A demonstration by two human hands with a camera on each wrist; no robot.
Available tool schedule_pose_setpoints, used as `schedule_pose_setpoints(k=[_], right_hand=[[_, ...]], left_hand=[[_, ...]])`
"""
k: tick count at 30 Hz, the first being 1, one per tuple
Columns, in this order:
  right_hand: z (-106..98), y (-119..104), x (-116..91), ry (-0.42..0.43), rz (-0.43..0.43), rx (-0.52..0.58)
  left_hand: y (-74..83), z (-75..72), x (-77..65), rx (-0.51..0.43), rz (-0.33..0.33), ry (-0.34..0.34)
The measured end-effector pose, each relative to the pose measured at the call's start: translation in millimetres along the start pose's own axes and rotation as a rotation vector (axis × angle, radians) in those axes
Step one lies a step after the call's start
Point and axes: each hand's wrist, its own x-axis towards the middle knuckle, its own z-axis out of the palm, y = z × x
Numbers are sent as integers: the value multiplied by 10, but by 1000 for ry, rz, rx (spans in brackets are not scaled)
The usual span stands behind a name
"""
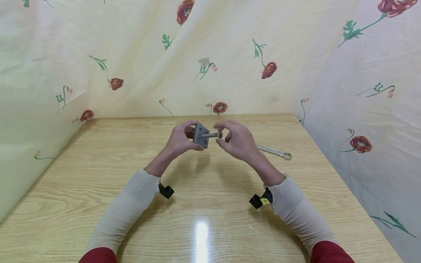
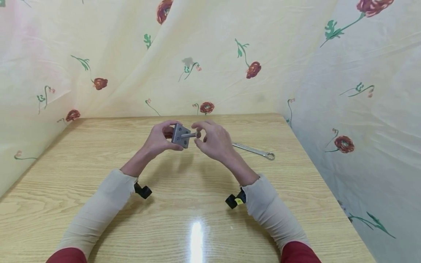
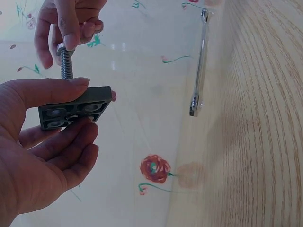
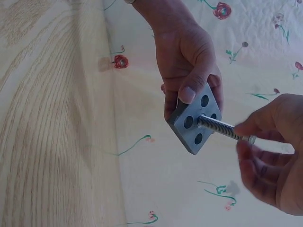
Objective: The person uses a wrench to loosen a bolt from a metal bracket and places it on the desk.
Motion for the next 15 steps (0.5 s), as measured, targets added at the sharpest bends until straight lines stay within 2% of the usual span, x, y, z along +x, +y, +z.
schedule_pose_setpoints(k=[5,8,15], right_hand=[[-13,-4,5,-40,119,-24],[-14,-3,7,-39,158,-20],[-8,3,6,-20,115,-11]], left_hand=[[-8,3,-3,0,0,-3],[-12,7,0,2,-3,-4],[-12,12,7,2,-4,-6]])
